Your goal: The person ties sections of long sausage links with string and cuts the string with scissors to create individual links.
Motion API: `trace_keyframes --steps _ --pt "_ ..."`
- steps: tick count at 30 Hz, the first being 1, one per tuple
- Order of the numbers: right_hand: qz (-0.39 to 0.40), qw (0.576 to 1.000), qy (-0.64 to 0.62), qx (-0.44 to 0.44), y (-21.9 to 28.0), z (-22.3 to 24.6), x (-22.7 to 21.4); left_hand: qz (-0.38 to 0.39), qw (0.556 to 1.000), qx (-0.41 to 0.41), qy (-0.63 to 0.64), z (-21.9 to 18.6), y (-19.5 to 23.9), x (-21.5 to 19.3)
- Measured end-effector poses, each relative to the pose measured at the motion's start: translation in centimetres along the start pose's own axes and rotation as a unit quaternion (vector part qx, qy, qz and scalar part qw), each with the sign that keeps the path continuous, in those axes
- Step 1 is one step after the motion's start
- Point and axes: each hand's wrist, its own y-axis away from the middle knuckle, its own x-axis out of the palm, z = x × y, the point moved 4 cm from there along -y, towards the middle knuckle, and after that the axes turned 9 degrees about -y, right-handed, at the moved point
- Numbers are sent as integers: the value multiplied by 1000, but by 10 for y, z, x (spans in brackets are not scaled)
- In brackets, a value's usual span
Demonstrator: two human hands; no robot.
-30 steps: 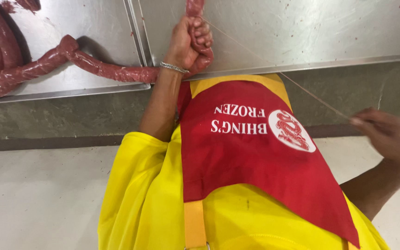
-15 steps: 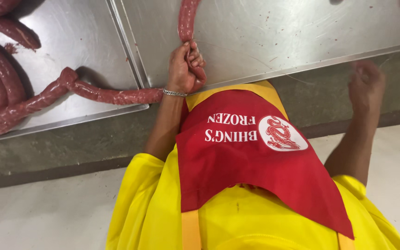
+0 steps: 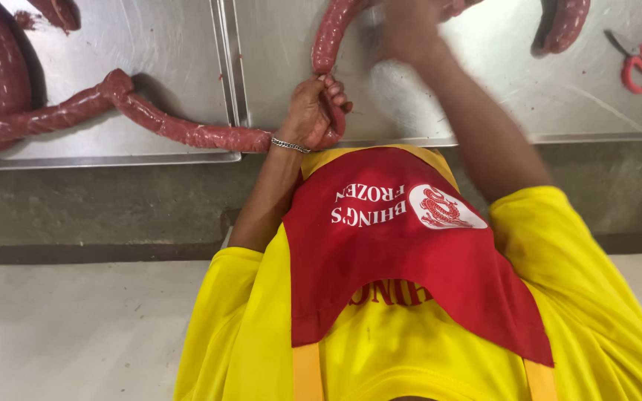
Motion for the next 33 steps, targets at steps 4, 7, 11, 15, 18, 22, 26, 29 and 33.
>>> trace_keyframes --steps 4,7,11,15,18,22,26,29,33 --pt "19 940 -152 -305 87 102 -45 -124 991 -32 -34 0 4 -18" --pt "147 945 -231 -180 135 45 -57 -51 997 31 -56 -11 12 -17" --pt "-10 631 -774 -45 225 -76 -60 4 999 17 -43 -15 7 -1" --pt "-391 385 -819 167 345 -194 -50 -74 995 -25 55 -13 4 4" --pt "-33 829 -528 183 375 -155 -5 -60 998 3 35 -15 -1 8" --pt "68 758 -617 200 452 -157 -43 -25 1000 5 16 -10 -3 -13" --pt "103 756 -485 426 464 -154 27 -33 999 15 -17 -16 -17 -16" --pt "144 734 -371 550 475 -172 67 -52 999 4 13 -7 -15 -13" --pt "-133 630 -542 539 477 -194 29 -47 996 33 -64 -21 -2 0"
